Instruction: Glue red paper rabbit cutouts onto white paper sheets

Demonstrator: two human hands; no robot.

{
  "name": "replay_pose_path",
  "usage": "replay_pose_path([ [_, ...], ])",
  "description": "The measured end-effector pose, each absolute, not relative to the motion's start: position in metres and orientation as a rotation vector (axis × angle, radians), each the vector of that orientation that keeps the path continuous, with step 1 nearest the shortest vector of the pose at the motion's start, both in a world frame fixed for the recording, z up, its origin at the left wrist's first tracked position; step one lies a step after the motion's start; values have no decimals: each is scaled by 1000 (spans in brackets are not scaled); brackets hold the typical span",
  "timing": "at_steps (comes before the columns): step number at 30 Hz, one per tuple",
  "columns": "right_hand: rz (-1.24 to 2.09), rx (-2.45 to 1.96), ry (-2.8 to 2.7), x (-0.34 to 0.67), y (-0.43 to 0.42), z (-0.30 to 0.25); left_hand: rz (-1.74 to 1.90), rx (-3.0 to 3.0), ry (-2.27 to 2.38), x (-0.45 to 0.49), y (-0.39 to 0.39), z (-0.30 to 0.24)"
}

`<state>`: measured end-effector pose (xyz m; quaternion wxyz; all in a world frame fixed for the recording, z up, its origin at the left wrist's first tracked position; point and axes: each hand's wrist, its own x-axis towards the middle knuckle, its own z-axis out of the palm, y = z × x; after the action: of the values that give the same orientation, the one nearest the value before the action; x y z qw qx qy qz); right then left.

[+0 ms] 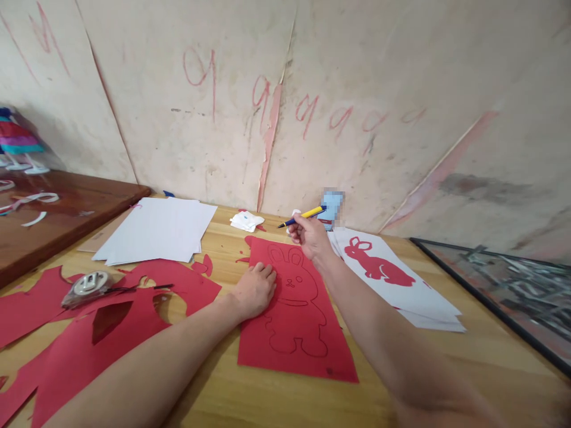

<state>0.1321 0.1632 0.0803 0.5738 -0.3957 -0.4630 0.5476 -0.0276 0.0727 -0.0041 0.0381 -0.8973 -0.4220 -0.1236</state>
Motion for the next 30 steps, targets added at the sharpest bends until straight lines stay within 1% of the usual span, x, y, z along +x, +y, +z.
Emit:
replay_pose_path([
  [8, 1333, -972, -1048, 130, 170, 19, -342, -2744, -1281, -27, 72, -1],
  [12, 1365, -972, -1060, 135, 172, 0, -346, -2739, -1297, -27, 71, -1],
  [30, 1331, -921, -1174, 135, 169, -5, -412, -2754, -1262, -28, 70, 0],
])
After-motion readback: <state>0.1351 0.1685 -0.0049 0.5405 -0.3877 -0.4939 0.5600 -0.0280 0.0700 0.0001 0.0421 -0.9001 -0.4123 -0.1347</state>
